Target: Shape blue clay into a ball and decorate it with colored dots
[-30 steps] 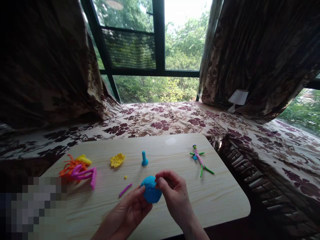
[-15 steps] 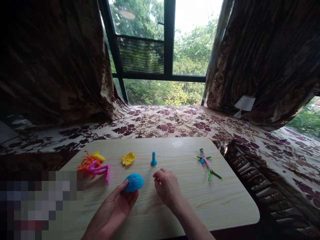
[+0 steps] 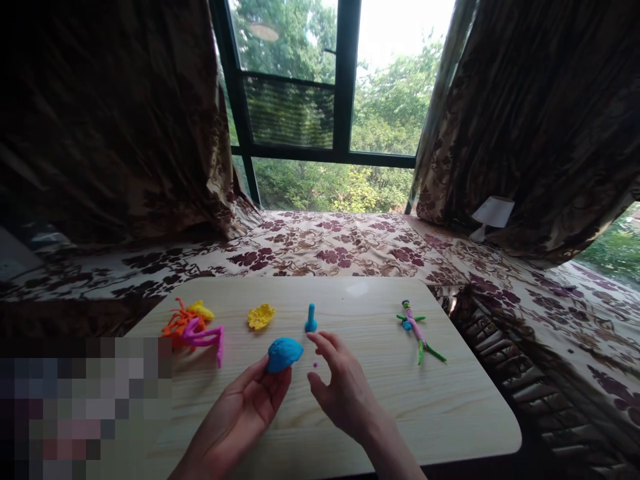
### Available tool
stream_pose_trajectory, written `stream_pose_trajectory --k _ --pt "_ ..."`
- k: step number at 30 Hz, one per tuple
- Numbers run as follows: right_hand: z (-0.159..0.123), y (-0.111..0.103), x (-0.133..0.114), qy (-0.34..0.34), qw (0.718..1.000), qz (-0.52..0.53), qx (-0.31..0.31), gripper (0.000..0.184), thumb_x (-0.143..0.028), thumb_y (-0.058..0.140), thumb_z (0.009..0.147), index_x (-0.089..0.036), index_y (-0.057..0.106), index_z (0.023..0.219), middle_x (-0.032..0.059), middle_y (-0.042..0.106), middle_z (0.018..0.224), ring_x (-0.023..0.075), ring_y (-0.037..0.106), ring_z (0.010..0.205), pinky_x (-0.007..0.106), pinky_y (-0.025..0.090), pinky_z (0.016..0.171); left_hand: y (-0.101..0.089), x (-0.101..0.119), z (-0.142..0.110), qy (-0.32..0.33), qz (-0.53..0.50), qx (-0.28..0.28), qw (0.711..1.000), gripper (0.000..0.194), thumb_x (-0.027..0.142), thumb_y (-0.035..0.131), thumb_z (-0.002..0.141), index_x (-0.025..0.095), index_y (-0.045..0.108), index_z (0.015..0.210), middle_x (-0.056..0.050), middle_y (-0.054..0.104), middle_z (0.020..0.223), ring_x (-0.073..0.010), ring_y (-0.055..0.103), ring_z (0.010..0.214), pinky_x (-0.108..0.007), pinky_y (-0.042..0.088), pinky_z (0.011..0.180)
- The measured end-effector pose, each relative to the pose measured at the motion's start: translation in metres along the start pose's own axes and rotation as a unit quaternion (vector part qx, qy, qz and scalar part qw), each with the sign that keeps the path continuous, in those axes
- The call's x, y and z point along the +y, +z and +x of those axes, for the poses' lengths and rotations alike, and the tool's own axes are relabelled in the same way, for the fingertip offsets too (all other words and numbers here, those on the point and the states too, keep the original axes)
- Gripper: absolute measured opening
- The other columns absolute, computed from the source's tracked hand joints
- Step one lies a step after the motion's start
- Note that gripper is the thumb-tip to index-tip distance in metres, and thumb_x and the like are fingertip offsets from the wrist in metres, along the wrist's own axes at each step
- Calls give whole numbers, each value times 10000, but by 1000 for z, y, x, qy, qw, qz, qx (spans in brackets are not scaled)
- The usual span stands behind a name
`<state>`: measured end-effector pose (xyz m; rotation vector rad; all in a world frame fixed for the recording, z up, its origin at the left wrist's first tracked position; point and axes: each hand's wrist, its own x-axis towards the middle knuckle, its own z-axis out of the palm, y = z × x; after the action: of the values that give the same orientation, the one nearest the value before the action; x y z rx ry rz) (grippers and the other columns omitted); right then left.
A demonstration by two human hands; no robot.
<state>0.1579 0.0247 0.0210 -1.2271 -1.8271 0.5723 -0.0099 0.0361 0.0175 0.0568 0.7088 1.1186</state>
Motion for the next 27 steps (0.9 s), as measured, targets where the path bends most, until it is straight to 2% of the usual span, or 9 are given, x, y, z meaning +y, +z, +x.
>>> stream_pose_trajectory --k 2,4,5,7,9,13,17,21,27 --pt "4 0 -5 11 998 53 28 399 -144 551 756 -256 560 1139 43 567 1101 175 561 928 290 438 842 3 -6 -5 -26 12 -16 999 191 112 566 777 127 608 962 -86 696 905 -158 661 822 -326 526 796" --pt "7 -1 -6 42 994 82 64 249 -187 487 826 -230 624 1030 40 617 938 166 573 839 269 447 769 1 -9 -10 -49 61 -20 997 178 193 597 768 109 629 921 -112 700 876 -194 666 777 -344 544 710" --pt "8 -2 -7 59 991 89 76 236 -206 444 857 -216 637 993 35 625 860 157 575 776 255 450 716 -1 -9 -11 -41 98 -14 994 175 234 609 761 111 640 882 -104 705 841 -194 666 740 -326 547 652" --pt "8 -1 -8 79 989 99 74 258 -234 403 884 -194 652 936 23 625 755 141 564 674 232 442 621 -4 -8 -11 35 134 0 990 163 260 601 767 132 652 855 -66 713 809 -160 659 733 -259 534 622" --pt "5 4 -10 88 989 110 52 234 -238 441 865 -189 669 841 1 611 661 127 542 603 209 419 555 -2 -8 -9 73 120 -10 990 189 276 554 802 165 651 919 -41 711 920 -135 640 865 -225 515 731" --pt "-2 21 -18 106 986 127 33 66 -185 585 751 -191 643 782 -28 599 640 109 509 571 188 390 528 13 -13 -3 48 103 -70 991 293 275 506 824 113 630 1034 -105 662 1093 -212 544 1097 -312 426 944" --pt "-7 28 -21 145 976 162 32 63 -194 558 771 -173 611 796 -18 612 679 117 533 613 187 407 547 20 -18 -6 45 94 -97 990 293 256 490 833 117 627 1052 -96 657 1115 -220 477 1177 -320 358 1012" --pt "-10 29 -21 144 975 168 1 187 -227 488 821 -153 609 698 -16 603 650 113 536 606 171 391 507 19 -17 -9 21 89 -118 989 336 283 451 854 98 612 1084 -108 644 1137 -225 455 1198 -325 343 1024" --pt "-10 38 -17 156 984 82 23 186 -203 517 777 -162 569 603 -37 513 542 99 455 520 199 327 501 11 -16 -3 -18 54 -127 990 316 282 466 851 108 623 1063 -83 664 1105 -204 484 1173 -277 366 1000"
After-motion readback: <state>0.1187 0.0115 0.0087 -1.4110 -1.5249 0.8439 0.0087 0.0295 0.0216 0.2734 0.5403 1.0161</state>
